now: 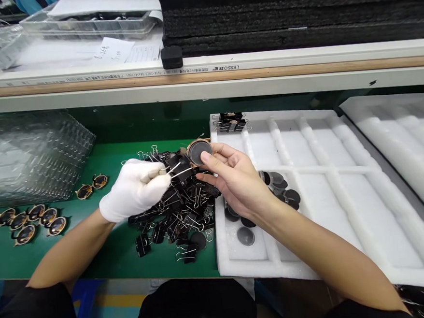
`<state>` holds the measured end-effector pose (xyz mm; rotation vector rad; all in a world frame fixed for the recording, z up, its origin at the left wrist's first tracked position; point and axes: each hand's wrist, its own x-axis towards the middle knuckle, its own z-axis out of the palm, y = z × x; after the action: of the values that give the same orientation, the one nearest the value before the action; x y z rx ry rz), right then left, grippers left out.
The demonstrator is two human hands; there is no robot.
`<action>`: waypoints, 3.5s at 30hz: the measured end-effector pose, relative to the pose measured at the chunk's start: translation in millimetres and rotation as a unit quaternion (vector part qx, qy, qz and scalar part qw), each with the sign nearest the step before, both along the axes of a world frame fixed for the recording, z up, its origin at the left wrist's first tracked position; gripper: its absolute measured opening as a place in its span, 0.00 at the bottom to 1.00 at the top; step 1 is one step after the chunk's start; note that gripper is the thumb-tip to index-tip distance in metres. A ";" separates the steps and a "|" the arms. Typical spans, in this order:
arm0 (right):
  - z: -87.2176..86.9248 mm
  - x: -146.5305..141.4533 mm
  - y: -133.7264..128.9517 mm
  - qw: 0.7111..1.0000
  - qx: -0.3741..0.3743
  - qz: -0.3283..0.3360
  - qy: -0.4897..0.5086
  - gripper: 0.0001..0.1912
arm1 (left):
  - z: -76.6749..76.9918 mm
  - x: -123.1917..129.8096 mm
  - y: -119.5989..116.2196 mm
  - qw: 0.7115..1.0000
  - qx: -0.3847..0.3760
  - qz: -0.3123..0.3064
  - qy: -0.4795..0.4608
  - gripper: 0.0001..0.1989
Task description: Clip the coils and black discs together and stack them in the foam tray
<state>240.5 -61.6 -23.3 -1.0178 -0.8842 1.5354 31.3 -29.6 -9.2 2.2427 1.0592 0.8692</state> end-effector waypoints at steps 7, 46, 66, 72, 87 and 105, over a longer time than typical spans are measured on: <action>-5.3 -1.4 1.1 1.000 0.021 0.000 -0.016 0.13 | -1.3 2.2 -1.3 0.998 -0.058 0.016 -0.014 0.20; -0.2 5.7 4.6 0.974 0.124 0.165 -0.091 0.07 | 16.4 -28.5 26.1 0.994 -0.028 0.094 0.055 0.20; 14.9 20.0 1.2 0.933 0.180 0.262 -0.169 0.07 | 4.4 -12.9 4.5 0.990 -0.094 -0.042 0.101 0.23; 13.9 21.3 2.0 0.922 0.182 0.259 -0.223 0.07 | 1.5 -9.7 1.1 0.992 -0.040 -0.046 0.107 0.23; 19.1 56.0 27.5 0.893 0.190 0.238 -0.333 0.13 | -5.6 -4.0 -7.5 0.993 0.036 -0.109 0.036 0.23; 20.7 48.3 19.8 0.879 0.201 0.322 -0.287 0.07 | -1.4 1.8 -19.7 0.991 -0.036 -0.119 0.055 0.24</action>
<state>288.8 -41.8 -2.5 -0.9182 -2.0343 1.4708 33.1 -49.3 -10.6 2.3184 0.8327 0.6044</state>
